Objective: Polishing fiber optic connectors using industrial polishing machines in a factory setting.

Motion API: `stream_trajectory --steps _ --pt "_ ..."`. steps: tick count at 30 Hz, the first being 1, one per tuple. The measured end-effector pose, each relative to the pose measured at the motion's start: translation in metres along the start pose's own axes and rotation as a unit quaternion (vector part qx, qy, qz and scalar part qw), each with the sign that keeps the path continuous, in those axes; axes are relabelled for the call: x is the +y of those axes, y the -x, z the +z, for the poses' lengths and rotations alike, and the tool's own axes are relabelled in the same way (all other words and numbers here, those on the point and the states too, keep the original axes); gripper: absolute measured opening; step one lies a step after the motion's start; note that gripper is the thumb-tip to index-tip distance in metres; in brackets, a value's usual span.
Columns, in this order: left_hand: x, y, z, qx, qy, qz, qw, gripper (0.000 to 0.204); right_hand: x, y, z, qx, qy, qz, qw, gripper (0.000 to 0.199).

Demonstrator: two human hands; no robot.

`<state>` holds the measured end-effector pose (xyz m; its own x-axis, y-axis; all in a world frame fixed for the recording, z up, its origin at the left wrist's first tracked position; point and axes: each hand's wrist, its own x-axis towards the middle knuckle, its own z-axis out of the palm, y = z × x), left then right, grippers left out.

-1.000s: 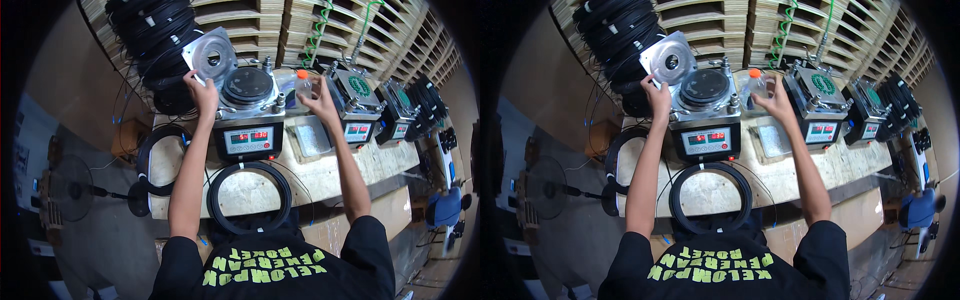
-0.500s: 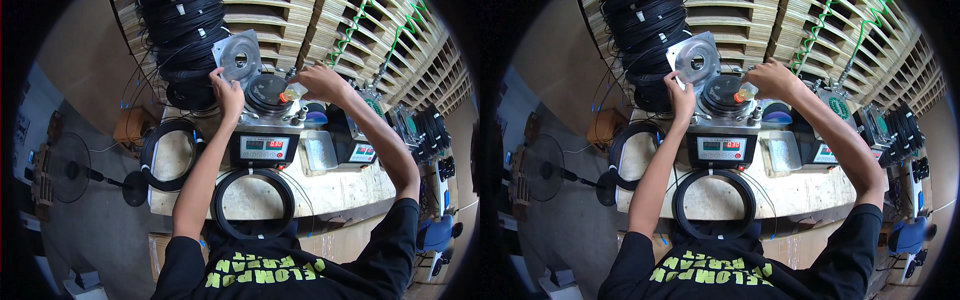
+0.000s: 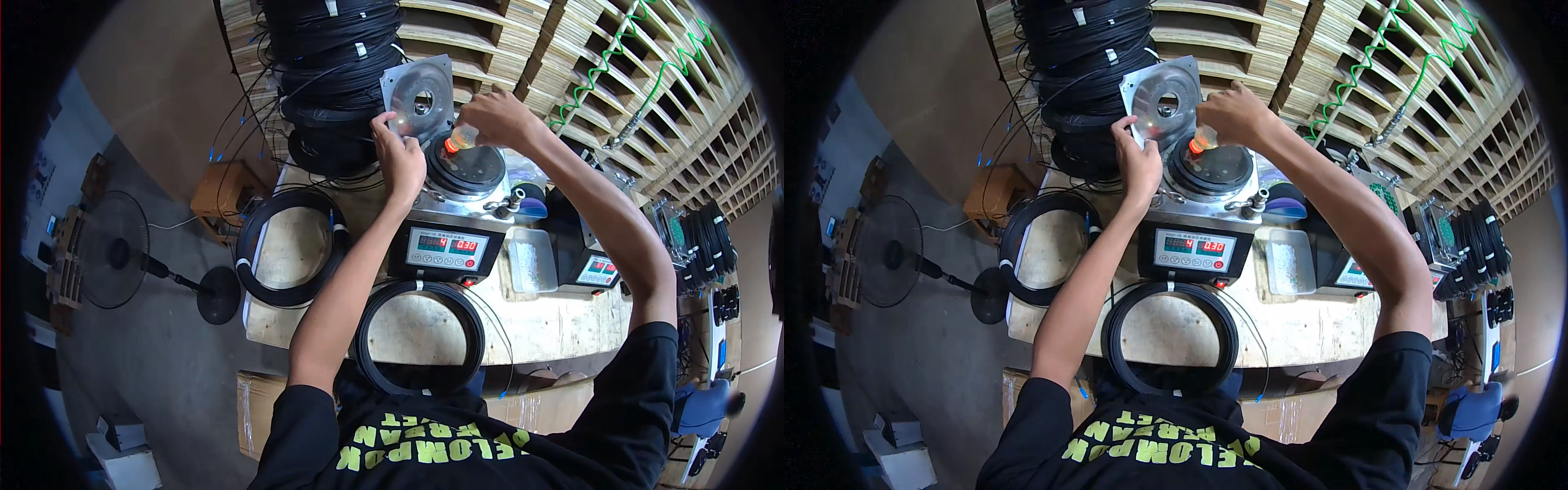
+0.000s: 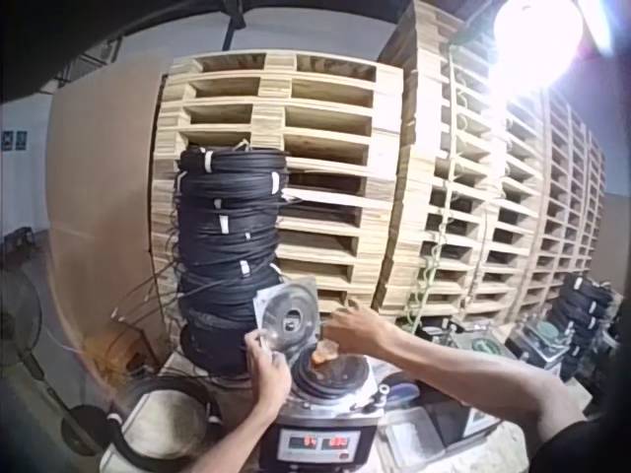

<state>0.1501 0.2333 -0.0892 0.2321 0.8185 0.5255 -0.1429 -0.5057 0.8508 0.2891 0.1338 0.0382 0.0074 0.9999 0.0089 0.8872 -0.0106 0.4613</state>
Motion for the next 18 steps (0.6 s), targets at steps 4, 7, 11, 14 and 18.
stream_trajectory --steps 4,7,11,14,18 --pt "-0.001 -0.001 -0.002 -0.006 0.013 -0.019 1.0 0.049 0.018 -0.006 0.016 -0.007 0.014 0.033 0.999 0.048" --pt "0.001 0.0 -0.001 -0.014 0.006 -0.024 1.0 0.049 0.037 0.011 0.027 -0.004 0.031 0.042 0.999 0.047" --pt "-0.002 -0.002 -0.001 -0.012 0.008 -0.019 1.0 0.048 0.038 0.047 0.023 0.007 -0.004 0.036 0.999 0.044" --pt "-0.006 -0.002 -0.005 0.003 0.007 -0.001 1.0 0.046 0.014 0.062 -0.001 -0.061 -0.098 0.046 0.992 0.051" --pt "-0.003 0.001 0.0 0.002 -0.005 -0.001 1.0 0.048 0.008 0.083 0.028 0.007 -0.312 0.091 0.946 0.056"
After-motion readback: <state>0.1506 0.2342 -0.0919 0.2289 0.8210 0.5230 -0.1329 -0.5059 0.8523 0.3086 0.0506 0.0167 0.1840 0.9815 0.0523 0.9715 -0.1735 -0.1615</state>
